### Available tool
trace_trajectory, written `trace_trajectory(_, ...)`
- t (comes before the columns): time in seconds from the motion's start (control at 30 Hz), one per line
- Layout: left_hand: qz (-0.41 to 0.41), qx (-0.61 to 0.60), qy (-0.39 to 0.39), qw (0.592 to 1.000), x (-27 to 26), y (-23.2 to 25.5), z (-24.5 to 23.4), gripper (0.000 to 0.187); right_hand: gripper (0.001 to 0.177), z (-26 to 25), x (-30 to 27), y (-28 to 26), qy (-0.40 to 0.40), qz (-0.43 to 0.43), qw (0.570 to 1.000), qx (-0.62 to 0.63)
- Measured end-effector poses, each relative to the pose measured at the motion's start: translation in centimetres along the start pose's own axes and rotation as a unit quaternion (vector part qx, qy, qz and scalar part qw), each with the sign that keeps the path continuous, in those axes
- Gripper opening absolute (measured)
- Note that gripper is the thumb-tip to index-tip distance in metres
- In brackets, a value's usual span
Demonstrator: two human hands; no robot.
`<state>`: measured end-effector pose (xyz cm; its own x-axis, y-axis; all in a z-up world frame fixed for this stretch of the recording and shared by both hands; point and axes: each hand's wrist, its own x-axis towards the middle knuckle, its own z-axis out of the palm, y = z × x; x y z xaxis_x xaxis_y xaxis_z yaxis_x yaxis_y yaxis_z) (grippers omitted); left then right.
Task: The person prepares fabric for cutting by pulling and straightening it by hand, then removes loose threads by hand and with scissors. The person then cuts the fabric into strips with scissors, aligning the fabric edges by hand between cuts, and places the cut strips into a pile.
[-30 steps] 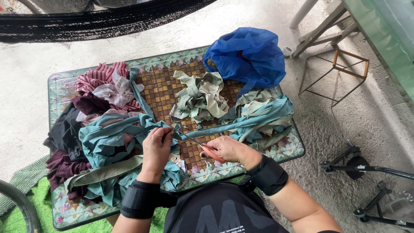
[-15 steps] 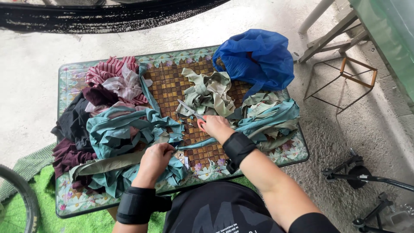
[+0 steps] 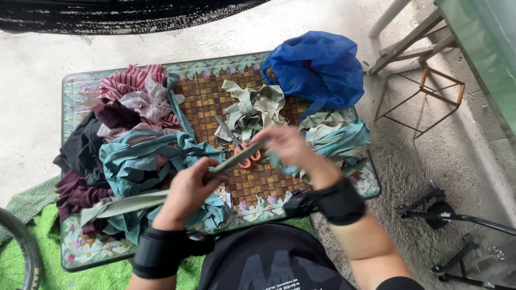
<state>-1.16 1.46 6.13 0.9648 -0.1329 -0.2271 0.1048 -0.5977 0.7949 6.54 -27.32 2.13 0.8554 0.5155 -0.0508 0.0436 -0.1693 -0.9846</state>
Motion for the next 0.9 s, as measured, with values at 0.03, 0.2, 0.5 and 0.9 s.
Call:
trace_trajectory(0.03,-0.001,-0.001,-0.002,1.0,0.1,-1.5,-0.5,0.036,0.023,-2.7,-1.8,-1.6,0.0,0.002,1.0,0.001)
trace_trajectory(0.2,-0.033,0.121,0.091,0.988,0.0,-8.3,-3.2,0.033,0.021,-15.5,-10.0,-2.5,0.446,-0.088,0.867,0.203)
trace_trajectory(0.5,-0.055,0.061,0.203,0.976,-0.4,-11.2,-5.8,0.032,0.022,-23.0,-15.8,4.9,0.615,0.004,0.772,0.156)
trace_trajectory(0.9,0.13,0.051,0.071,0.988,1.4,1.2,1.7,0.022,0.05,0.5,-3.1,-6.4,0.113,-0.199,0.936,-0.266)
